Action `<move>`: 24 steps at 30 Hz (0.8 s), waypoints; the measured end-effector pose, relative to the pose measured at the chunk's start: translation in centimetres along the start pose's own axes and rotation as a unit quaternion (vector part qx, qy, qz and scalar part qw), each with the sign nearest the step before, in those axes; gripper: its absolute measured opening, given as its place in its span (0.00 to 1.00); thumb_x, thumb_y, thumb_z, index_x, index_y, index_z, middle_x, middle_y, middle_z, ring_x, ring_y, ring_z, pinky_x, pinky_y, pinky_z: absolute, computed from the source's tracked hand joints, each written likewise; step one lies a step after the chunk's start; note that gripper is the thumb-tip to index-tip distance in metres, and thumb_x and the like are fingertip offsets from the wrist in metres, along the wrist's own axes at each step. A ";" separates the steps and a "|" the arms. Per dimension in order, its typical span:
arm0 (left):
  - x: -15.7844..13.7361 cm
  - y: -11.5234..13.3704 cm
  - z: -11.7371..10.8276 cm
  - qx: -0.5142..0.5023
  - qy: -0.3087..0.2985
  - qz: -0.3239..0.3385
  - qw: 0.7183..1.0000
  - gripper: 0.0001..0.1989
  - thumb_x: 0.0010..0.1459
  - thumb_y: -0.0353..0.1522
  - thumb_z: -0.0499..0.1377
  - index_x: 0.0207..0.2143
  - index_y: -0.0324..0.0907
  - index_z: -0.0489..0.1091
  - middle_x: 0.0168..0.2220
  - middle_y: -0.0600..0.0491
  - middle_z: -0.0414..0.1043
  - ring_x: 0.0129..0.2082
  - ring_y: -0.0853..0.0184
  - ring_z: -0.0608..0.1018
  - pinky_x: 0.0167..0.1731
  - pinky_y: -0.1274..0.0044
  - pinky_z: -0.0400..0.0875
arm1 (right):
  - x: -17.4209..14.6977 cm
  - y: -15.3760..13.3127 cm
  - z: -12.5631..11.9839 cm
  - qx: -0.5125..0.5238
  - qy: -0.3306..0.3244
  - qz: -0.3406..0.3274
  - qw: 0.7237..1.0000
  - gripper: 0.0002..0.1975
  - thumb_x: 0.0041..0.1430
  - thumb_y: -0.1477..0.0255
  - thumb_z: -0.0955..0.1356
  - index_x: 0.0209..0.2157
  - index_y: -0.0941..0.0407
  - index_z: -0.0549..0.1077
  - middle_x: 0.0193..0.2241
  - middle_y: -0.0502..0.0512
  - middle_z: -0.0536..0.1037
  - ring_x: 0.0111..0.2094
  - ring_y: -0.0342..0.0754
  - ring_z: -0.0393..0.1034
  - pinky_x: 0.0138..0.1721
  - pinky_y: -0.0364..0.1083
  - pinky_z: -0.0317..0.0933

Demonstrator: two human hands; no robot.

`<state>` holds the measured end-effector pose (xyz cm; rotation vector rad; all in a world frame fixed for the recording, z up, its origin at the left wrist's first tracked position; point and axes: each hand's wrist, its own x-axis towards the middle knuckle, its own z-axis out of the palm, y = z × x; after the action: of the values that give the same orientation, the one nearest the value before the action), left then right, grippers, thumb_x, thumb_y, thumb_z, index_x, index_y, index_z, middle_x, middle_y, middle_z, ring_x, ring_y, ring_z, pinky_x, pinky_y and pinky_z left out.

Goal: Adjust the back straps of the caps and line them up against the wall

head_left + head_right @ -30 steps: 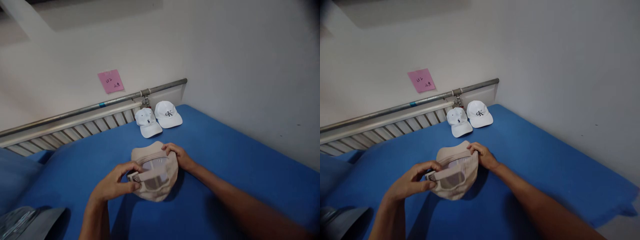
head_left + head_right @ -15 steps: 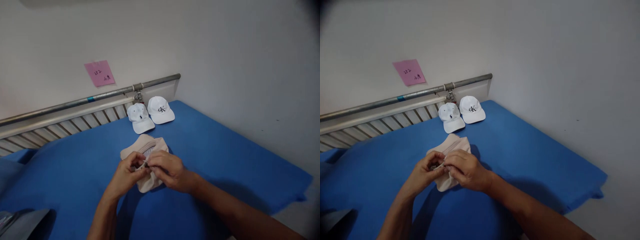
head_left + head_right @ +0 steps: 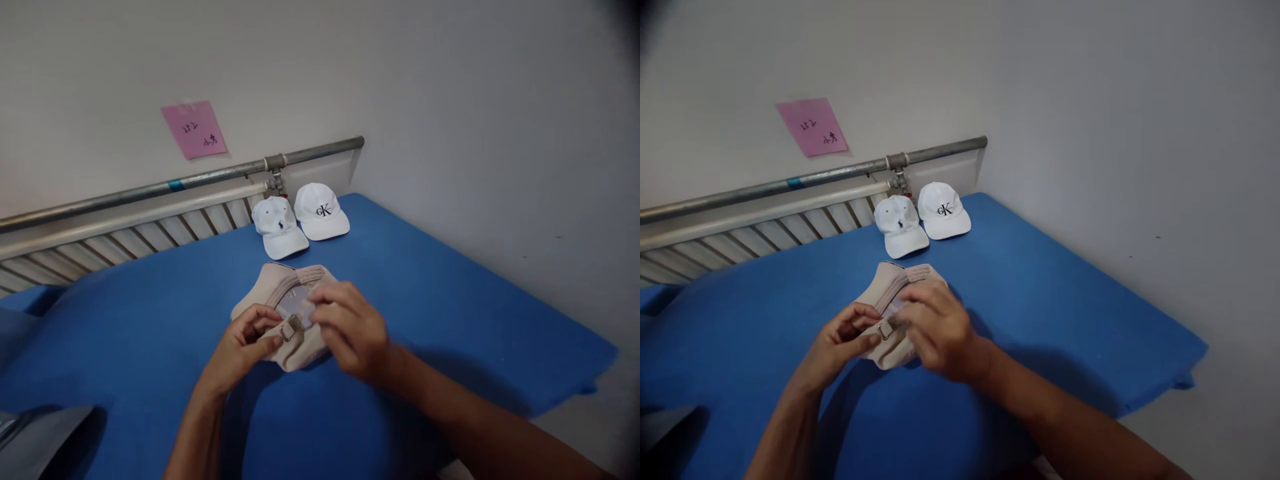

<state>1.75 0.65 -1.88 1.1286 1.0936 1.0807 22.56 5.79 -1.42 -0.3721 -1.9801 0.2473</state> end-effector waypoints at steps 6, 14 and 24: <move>-0.4 0.5 0.4 0.028 -0.003 0.038 0.999 0.12 0.50 0.31 0.65 0.38 0.43 0.69 0.35 0.54 0.75 0.34 0.69 0.75 0.33 0.80 0.69 | 0.2 -0.7 1.0 0.029 -0.071 0.055 0.996 0.05 0.57 0.75 0.66 0.37 0.57 0.69 0.35 0.57 0.73 0.36 0.46 0.68 0.39 0.46 0.65; -0.6 0.4 1.1 0.118 0.027 0.019 0.992 0.13 0.51 0.31 0.63 0.41 0.43 0.71 0.39 0.50 0.76 0.38 0.65 0.76 0.34 0.78 0.69 | -0.2 0.2 1.7 0.016 -0.124 0.127 0.984 0.06 0.53 0.79 0.65 0.34 0.57 0.69 0.28 0.52 0.72 0.30 0.44 0.66 0.34 0.43 0.61; -0.3 0.2 1.4 0.183 0.003 0.028 0.983 0.12 0.52 0.28 0.60 0.40 0.44 0.71 0.39 0.50 0.76 0.39 0.63 0.76 0.37 0.76 0.69 | -0.8 0.3 2.2 0.022 -0.181 0.144 0.973 0.07 0.51 0.82 0.63 0.30 0.57 0.68 0.25 0.50 0.71 0.26 0.42 0.64 0.30 0.42 0.58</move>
<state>3.05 0.17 -1.53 1.4528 1.3068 0.9494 20.95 5.81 -3.09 -0.6216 -2.2700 0.5775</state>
